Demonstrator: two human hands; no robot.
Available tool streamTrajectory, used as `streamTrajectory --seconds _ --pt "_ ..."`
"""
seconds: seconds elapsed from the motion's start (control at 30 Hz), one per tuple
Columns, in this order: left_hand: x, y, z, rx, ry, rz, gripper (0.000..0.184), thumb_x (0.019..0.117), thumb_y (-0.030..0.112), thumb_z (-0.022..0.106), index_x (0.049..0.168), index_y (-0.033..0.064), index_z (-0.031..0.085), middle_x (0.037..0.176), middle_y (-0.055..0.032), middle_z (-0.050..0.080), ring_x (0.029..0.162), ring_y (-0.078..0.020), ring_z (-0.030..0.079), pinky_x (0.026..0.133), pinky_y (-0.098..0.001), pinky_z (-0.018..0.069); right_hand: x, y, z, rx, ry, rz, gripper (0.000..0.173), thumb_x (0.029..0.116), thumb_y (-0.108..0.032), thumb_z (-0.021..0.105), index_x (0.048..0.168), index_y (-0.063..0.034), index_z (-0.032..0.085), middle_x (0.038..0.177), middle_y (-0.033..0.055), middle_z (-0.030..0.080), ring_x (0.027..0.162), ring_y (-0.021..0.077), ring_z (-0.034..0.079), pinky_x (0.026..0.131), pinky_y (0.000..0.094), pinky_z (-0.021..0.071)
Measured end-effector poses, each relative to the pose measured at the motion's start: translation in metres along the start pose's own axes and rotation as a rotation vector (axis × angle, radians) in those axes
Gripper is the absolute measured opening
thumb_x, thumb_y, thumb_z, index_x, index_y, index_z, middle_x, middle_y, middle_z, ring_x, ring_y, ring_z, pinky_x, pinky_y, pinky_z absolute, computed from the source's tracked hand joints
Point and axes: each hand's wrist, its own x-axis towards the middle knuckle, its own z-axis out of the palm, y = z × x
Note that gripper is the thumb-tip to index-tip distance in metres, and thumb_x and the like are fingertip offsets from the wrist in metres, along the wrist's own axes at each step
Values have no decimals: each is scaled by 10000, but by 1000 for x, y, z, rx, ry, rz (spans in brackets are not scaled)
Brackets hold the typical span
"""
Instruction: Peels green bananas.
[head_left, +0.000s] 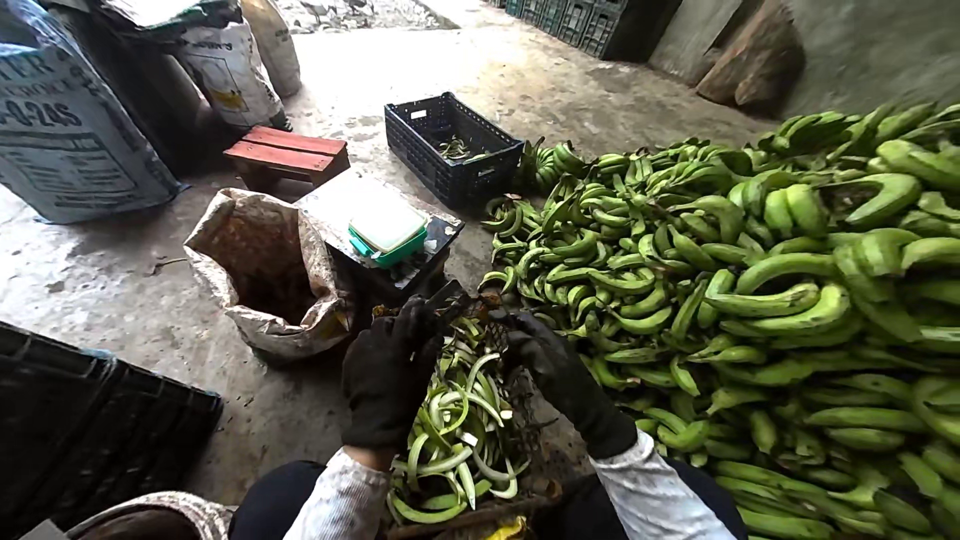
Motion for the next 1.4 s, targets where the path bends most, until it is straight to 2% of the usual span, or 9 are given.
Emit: streamTrajectory --seconds 0.17,0.27,0.4,0.67,0.83,0.97,1.1,1.2,1.4 --pt "-1 -2 1 70 51 20 526 935 436 667 1420 236 625 1124 -212 704 1032 -417 675 889 -608 513 -5 4 8 -288 -25 13 400 1046 -220 435 1381 -104 621 1102 64 726 929 130 694 868 359 573" --pt "-1 -1 4 127 105 39 479 932 414 669 1380 243 658 1102 -196 717 1026 -426 676 899 -615 508 -10 -4 17 -320 -57 63 397 1057 -226 434 1392 -75 583 1034 97 715 840 159 698 786 374 590" --pt "-1 -4 9 143 193 106 431 940 400 655 1342 247 687 1069 -192 724 987 -432 682 858 -620 522 -10 -6 21 -223 -152 134 381 1070 -303 422 1356 -112 586 872 33 692 663 129 670 618 334 597" --pt "-5 5 11 147 189 134 422 919 379 688 1320 244 700 1050 -205 724 1004 -434 688 892 -624 516 -7 -11 22 -323 -185 142 386 1073 -331 441 1338 -110 614 914 60 694 737 144 672 702 366 586" --pt "-7 6 9 147 143 99 437 925 405 670 1303 190 706 1091 -220 718 1025 -448 682 889 -631 514 -4 -16 9 -526 -63 109 445 1075 -341 439 1403 -84 593 1134 171 713 1022 295 694 922 500 533" --pt "-6 10 6 152 93 77 433 920 407 680 1294 191 712 1091 -220 719 1035 -443 682 900 -633 511 -8 -15 12 -508 -99 128 445 1075 -341 438 1414 -92 584 1103 161 716 977 287 698 894 495 544" --pt "-7 11 5 157 69 66 443 922 405 681 1325 222 697 1112 -215 714 1044 -439 677 893 -619 513 -7 -10 20 -419 -166 105 408 1064 -319 434 1360 -99 610 963 111 711 818 223 694 772 442 576" --pt "-7 9 6 167 90 63 433 922 393 674 1323 231 700 1096 -210 720 1025 -438 683 872 -617 518 -5 -14 11 -459 -123 140 441 1080 -326 422 1414 -84 578 1112 154 712 967 267 695 888 476 544" --pt "-6 13 3 161 67 55 425 935 388 672 1327 226 696 1096 -215 718 1037 -438 681 896 -621 510 -7 -13 21 -363 -184 122 402 1070 -310 431 1353 -88 613 972 101 706 814 192 681 776 410 569"
